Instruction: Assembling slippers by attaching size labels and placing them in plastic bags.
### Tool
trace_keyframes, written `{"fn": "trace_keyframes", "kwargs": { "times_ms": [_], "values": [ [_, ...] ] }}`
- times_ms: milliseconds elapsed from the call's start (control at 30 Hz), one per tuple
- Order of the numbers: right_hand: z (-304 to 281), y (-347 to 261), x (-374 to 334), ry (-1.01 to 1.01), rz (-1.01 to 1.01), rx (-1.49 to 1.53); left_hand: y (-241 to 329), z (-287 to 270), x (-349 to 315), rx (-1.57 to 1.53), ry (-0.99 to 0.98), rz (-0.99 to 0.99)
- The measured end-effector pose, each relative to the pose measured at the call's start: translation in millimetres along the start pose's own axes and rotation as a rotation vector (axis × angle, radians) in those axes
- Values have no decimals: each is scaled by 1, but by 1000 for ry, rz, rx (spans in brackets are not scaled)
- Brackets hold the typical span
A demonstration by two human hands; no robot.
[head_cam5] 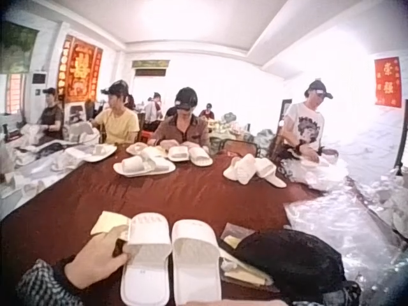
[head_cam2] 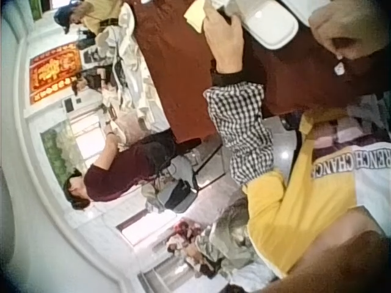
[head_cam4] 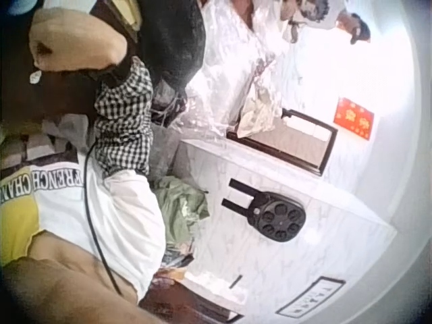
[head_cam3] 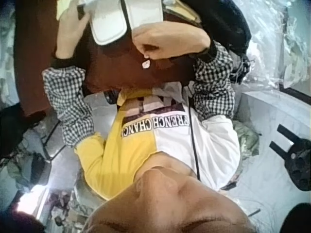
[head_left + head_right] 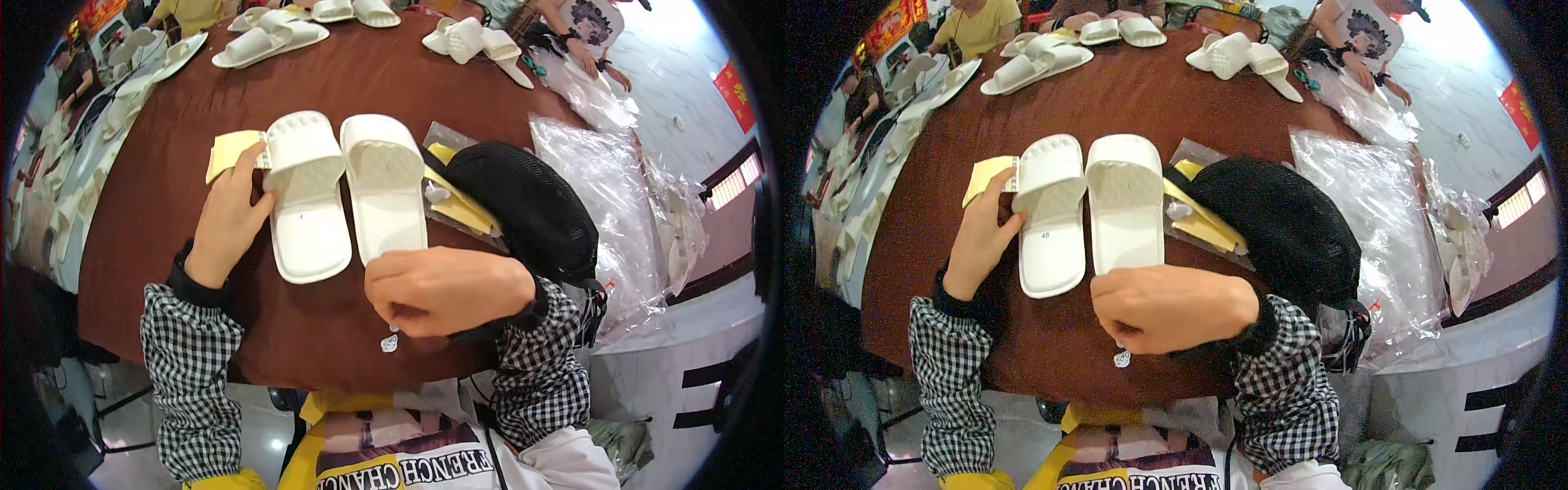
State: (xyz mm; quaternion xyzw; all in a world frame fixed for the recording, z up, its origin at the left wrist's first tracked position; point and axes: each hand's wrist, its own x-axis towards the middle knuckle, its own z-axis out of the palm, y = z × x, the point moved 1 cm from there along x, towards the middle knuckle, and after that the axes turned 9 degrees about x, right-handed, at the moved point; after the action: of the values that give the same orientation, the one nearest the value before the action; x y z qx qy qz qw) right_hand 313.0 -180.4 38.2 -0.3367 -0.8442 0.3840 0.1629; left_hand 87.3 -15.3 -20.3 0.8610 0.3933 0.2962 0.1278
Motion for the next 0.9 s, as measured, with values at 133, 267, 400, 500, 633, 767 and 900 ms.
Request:
{"fn": "trace_keyframes", "kwargs": {
  "times_ms": [133,267,400,500,633,767,900],
  "values": [
    [16,8,-3,-29,-54,-89,4,2,3,-7,-67,-81],
    [22,9,0,-41,-101,-172,7,-5,0,20,-68,-82],
    [28,5,1,-10,-109,-210,1,1,-1,35,-32,-31],
    [34,2,2,4,-88,-267,5,0,-3,21,-35,-55],
    [31,-2,1,-19,-35,-276,11,-3,-1,2,-79,-85],
    [25,-1,4,-47,-12,-152,6,-4,-2,44,-6,13],
    [22,4,6,-45,2,-84,5,-1,-1,-57,-19,-56]
  ]
}}
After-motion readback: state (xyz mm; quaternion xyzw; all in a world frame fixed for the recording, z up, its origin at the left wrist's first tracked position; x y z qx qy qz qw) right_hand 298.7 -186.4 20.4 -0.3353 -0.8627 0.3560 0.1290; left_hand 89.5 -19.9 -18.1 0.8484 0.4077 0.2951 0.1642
